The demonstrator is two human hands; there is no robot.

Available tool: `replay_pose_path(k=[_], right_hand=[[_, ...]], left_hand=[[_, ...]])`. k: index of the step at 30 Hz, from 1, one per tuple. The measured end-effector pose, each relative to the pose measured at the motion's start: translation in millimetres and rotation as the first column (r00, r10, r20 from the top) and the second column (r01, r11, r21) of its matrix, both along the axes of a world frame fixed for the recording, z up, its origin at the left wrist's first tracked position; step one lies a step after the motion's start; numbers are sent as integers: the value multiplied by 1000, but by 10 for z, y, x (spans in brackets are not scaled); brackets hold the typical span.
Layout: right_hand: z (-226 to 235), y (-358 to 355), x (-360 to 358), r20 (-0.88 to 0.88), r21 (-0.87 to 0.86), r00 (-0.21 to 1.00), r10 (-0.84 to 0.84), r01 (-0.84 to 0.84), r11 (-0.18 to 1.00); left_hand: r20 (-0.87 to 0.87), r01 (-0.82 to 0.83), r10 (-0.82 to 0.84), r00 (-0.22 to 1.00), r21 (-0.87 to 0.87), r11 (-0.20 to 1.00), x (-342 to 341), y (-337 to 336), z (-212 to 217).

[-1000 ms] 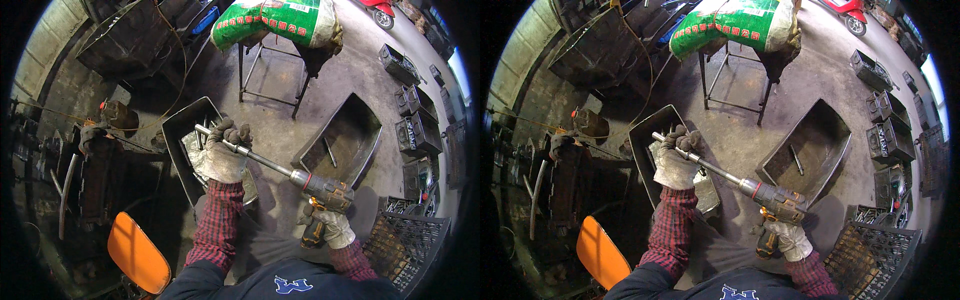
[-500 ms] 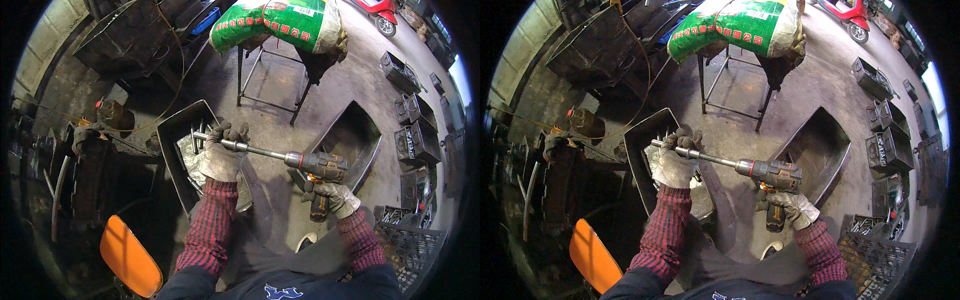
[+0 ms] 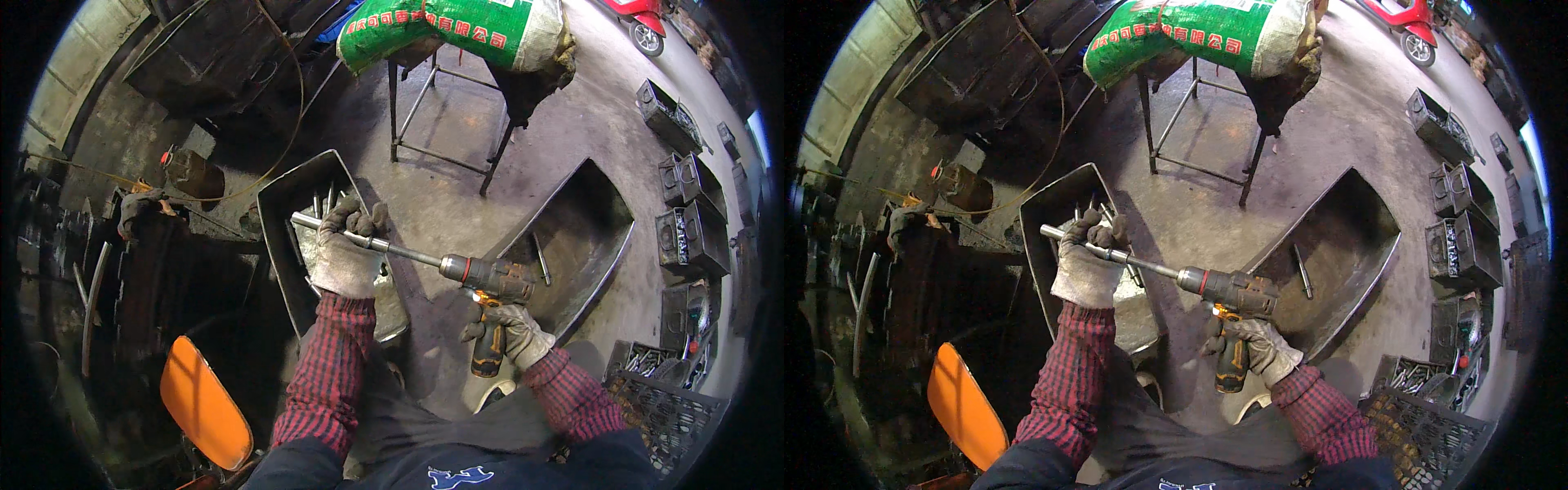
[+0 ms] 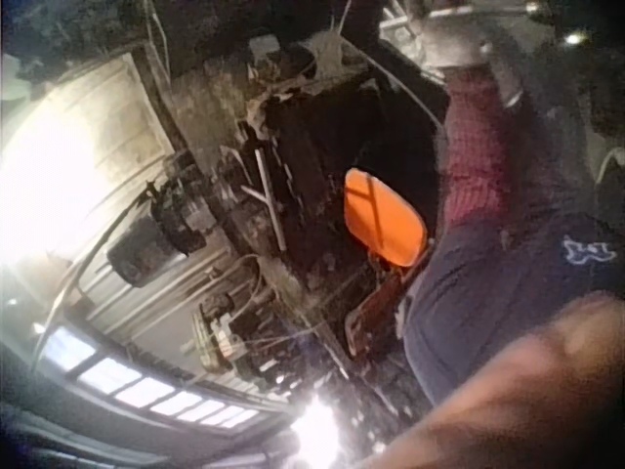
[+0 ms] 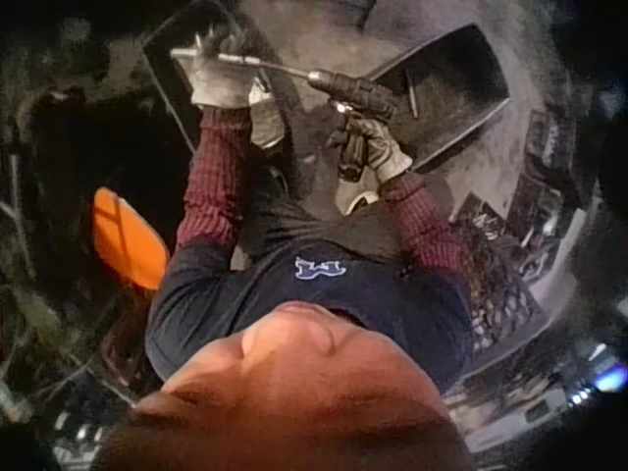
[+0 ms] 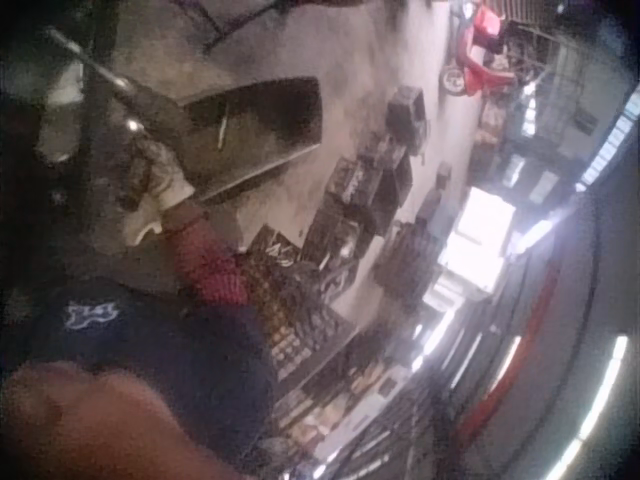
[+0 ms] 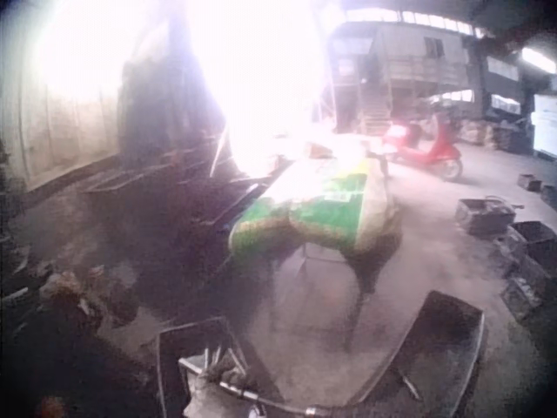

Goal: The person uses a cordless drill to bore holes into metal rods held by hand. They pick rods from a bin, drill each one, and place the finished pieces into a separate metal tray. The person also moves a large bag and repositions a tray during the process.

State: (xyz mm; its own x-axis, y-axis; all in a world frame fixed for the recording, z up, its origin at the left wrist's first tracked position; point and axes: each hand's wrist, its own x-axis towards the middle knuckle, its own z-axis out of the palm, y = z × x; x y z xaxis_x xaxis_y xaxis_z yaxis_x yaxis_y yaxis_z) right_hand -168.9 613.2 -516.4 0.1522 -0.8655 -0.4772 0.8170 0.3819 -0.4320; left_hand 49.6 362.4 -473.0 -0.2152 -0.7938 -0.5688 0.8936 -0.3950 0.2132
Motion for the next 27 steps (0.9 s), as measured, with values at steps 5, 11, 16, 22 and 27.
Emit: replay_pose_path(k=[5, 11, 16, 22, 27], right_hand=[[-119, 4, 45, -35, 19, 999, -18, 19, 1000], [-151, 17, 43, -24, 10, 999, -43, 43, 999], [-140, 29, 23, -43, 0, 997, -65, 65, 998], [-173, 40, 19, -10, 30, 997, -80, 80, 996], [-134, 30, 17, -62, 28, 995, -74, 76, 997]], left_hand=[[53, -9, 10, 999, -34, 999, -29, 16, -12], [16, 61, -59, 998, -106, 993, -132, 63, 94], [72, 43, -44, 996, 19, 999, -221, 92, 181], [-34, 57, -57, 998, 1, 998, -237, 97, 155], [-22, 76, -76, 997, -21, 997, -254, 101, 86]])
